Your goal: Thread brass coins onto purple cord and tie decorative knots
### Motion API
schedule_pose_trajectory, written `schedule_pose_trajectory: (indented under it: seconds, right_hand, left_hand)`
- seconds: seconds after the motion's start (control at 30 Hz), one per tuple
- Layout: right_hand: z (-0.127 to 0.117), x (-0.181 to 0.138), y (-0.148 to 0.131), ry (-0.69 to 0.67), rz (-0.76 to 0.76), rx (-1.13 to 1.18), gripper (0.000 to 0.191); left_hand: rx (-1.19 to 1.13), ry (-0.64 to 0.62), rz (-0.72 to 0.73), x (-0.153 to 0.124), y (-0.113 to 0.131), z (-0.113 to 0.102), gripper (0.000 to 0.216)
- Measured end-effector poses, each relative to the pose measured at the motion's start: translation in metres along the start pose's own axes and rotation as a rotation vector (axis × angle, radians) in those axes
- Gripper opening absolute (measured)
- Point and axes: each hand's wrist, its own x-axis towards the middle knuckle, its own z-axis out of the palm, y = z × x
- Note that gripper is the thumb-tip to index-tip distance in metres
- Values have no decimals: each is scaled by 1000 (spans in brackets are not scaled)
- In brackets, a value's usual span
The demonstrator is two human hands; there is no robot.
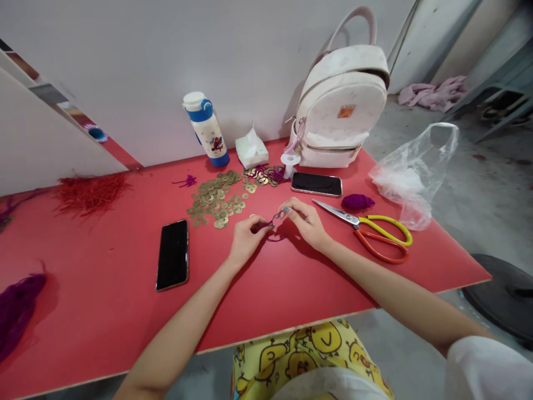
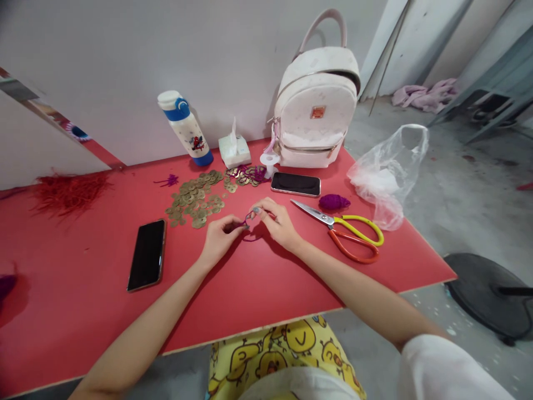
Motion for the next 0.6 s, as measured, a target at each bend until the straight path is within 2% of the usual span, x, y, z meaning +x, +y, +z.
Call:
schedule_pose_trajectory:
  seconds: [0.23,0.43,0.6]
  right_hand:
    - [2,2,5,62,124,24,33]
    - [6,2,1,9,124,0,16]
    - [8,0,2,-70,120,-1,15]
  left_hand:
    - [-113,-82,21,-2,4,0,14]
    - [-173,-82,11,-3,7,-2,20]
    - [-161,-96,49,-2,8,-3,27]
